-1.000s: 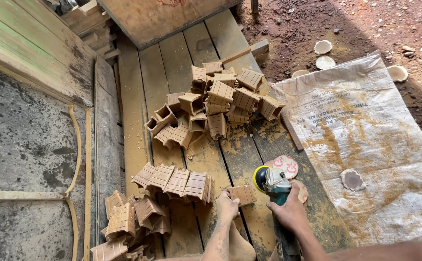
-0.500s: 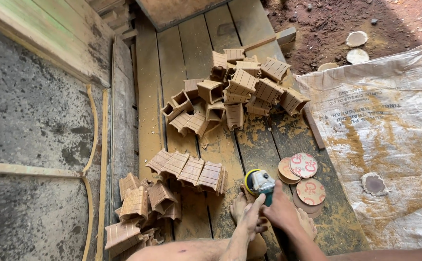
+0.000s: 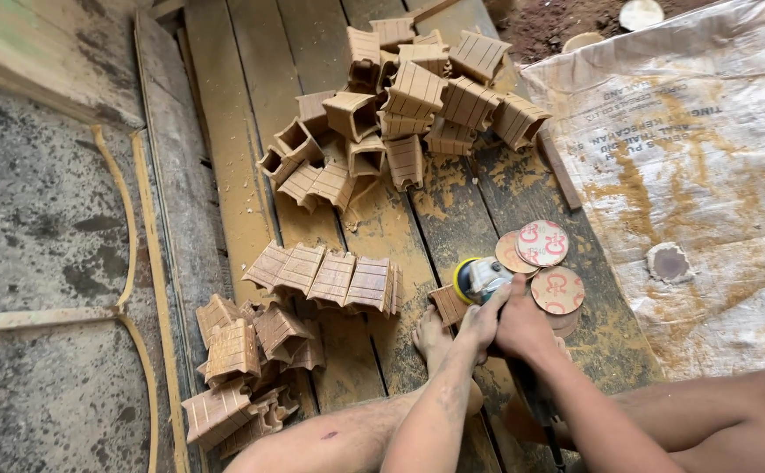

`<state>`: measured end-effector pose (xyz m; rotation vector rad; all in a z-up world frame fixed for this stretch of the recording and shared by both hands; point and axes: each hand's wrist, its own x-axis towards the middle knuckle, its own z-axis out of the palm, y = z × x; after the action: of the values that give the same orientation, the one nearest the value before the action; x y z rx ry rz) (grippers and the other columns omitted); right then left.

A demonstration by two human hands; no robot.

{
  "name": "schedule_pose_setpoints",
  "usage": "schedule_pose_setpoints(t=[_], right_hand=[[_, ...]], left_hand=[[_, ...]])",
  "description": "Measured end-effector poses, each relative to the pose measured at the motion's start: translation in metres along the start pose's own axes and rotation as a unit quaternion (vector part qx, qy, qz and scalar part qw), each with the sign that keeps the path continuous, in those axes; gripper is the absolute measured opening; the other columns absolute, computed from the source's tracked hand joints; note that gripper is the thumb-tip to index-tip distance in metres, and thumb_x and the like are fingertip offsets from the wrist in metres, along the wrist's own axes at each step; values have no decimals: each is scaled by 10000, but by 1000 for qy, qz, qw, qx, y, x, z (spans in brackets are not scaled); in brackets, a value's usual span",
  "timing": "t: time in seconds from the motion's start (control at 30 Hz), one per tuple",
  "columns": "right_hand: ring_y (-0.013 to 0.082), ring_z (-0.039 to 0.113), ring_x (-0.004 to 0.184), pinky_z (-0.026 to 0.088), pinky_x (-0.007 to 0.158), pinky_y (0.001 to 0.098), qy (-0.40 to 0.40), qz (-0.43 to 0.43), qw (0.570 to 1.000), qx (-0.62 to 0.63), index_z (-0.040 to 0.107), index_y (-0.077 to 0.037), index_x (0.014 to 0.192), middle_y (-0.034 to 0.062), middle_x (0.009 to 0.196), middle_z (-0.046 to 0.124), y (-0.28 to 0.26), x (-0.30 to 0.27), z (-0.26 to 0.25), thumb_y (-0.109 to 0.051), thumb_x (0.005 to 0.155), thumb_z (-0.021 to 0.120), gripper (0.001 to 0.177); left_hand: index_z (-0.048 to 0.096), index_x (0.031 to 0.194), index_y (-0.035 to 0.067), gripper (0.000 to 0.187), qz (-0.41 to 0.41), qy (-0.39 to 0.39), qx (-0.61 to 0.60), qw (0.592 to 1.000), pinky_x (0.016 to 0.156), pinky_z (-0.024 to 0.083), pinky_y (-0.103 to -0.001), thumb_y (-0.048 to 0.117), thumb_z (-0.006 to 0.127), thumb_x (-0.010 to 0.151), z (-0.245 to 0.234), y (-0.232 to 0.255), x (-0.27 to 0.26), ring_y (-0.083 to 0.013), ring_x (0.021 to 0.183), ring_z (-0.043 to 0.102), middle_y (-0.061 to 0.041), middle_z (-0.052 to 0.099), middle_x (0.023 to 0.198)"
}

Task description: The person sits on a wooden platform and uses an electric sander to smooth the surfaces of small, carved wooden pieces. They handle the pieces one at a time, sanding them and placing them into a growing pile of finished items.

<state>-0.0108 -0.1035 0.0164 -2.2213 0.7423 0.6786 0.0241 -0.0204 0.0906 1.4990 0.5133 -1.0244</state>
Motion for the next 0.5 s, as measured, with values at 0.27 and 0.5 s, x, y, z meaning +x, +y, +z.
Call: schedule_pose_setpoints(t=[0.27,0.5], right_hand=[[558,644,1155,488,999,656,-33,-11,999,-37,117,24,1587,284,1224,644,-22,-29,6,-377,878,483,893],[476,608,1279,268,1198,581,-42,24,995,-84,55,13,1599,207,1355,619,-33,-58,-2,-321,907,409,847]], left_hand=[[376,1533,5,1173,0,69,157,985,1283,150,-461,851,657,771,-26,-41,15,-291,1533,291,-171,378,1612],[469,1452,-53,1084,16,4,-5,1000,1072,489,-497,719,826,780,-20,-78,51,-352,1338,565,-277,552,1426]])
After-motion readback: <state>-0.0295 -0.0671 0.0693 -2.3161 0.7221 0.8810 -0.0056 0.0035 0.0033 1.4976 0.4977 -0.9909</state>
